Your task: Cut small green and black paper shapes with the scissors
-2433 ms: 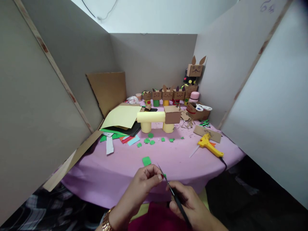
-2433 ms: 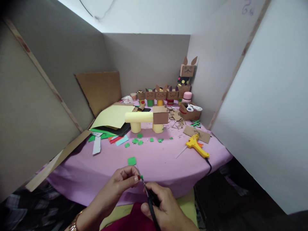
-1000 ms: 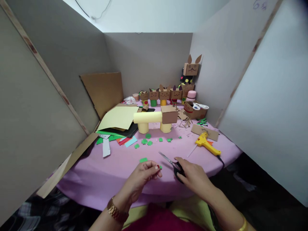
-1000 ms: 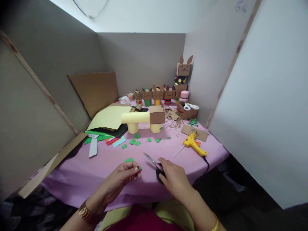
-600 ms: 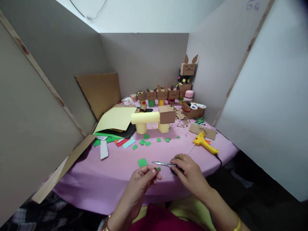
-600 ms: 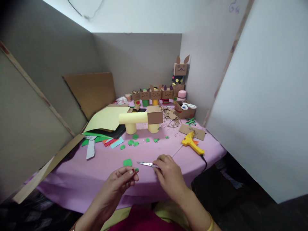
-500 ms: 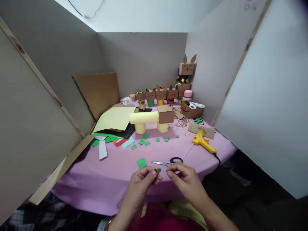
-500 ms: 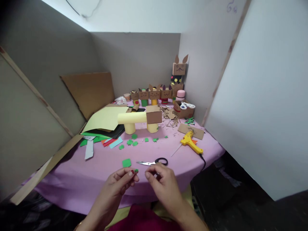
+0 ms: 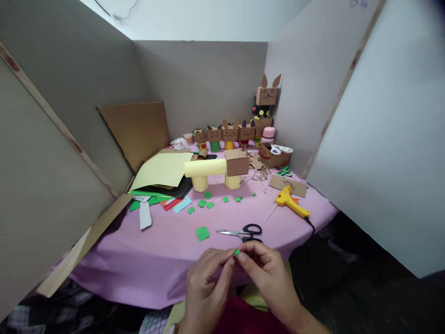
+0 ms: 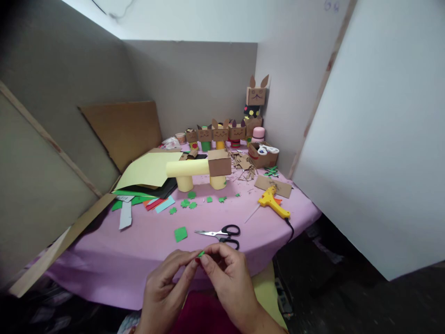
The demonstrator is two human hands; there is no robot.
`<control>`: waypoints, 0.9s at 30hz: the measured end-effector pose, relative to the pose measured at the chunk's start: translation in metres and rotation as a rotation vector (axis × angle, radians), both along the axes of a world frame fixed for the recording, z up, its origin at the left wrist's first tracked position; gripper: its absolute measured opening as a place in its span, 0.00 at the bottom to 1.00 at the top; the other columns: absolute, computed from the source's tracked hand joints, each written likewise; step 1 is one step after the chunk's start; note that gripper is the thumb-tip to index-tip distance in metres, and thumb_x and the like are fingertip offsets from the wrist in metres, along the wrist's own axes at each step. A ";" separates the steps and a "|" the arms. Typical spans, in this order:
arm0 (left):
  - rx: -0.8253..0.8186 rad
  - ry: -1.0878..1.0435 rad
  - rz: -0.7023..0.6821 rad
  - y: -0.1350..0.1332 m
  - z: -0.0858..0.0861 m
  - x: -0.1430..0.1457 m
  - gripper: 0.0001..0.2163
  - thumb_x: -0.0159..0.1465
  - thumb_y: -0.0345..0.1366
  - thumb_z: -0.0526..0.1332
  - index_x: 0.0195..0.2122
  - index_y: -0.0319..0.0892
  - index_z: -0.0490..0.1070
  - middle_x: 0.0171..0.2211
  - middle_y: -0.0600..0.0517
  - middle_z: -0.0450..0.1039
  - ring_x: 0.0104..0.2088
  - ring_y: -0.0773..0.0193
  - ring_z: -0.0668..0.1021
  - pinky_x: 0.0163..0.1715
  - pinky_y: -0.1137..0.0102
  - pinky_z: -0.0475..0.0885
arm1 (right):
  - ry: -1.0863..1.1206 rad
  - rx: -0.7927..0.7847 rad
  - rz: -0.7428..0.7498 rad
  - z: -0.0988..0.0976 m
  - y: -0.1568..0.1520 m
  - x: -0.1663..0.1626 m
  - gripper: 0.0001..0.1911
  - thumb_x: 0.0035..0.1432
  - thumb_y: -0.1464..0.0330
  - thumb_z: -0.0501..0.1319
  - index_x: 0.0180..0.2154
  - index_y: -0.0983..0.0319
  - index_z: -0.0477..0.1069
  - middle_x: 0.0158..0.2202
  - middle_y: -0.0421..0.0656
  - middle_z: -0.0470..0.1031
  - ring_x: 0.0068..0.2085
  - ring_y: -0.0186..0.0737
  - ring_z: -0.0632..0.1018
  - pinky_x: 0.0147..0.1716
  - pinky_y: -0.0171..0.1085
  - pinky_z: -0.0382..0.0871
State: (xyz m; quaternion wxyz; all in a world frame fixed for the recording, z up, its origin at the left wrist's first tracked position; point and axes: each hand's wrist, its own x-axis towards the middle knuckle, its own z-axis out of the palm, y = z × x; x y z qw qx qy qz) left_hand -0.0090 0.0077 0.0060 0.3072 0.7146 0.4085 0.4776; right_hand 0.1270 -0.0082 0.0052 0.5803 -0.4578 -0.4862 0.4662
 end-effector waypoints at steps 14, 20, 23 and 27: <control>0.259 0.344 -0.024 0.006 0.007 -0.006 0.09 0.59 0.27 0.58 0.36 0.44 0.76 0.28 0.47 0.78 0.29 0.58 0.75 0.33 0.68 0.66 | -0.485 0.260 -0.136 -0.007 0.004 0.008 0.06 0.56 0.72 0.58 0.33 0.62 0.75 0.30 0.44 0.79 0.32 0.40 0.77 0.32 0.34 0.69; 0.098 0.250 -0.055 0.005 0.011 -0.004 0.09 0.59 0.29 0.58 0.34 0.47 0.77 0.29 0.49 0.78 0.30 0.59 0.76 0.32 0.69 0.66 | -0.496 0.282 -0.124 -0.008 0.004 0.010 0.07 0.56 0.71 0.58 0.33 0.61 0.76 0.29 0.44 0.78 0.32 0.40 0.77 0.32 0.35 0.69; -0.083 0.138 -0.063 0.005 0.011 -0.003 0.07 0.58 0.31 0.59 0.32 0.46 0.77 0.28 0.50 0.77 0.30 0.59 0.76 0.32 0.71 0.67 | -0.403 0.243 -0.090 -0.006 0.004 0.010 0.07 0.56 0.70 0.59 0.32 0.61 0.76 0.28 0.44 0.78 0.31 0.40 0.77 0.32 0.35 0.69; -0.348 -0.010 -0.095 0.009 0.011 -0.002 0.06 0.57 0.34 0.60 0.27 0.43 0.76 0.26 0.51 0.76 0.29 0.60 0.75 0.31 0.71 0.67 | -0.292 0.199 -0.056 -0.004 0.003 0.010 0.06 0.55 0.69 0.60 0.31 0.62 0.77 0.28 0.44 0.78 0.31 0.40 0.76 0.31 0.34 0.69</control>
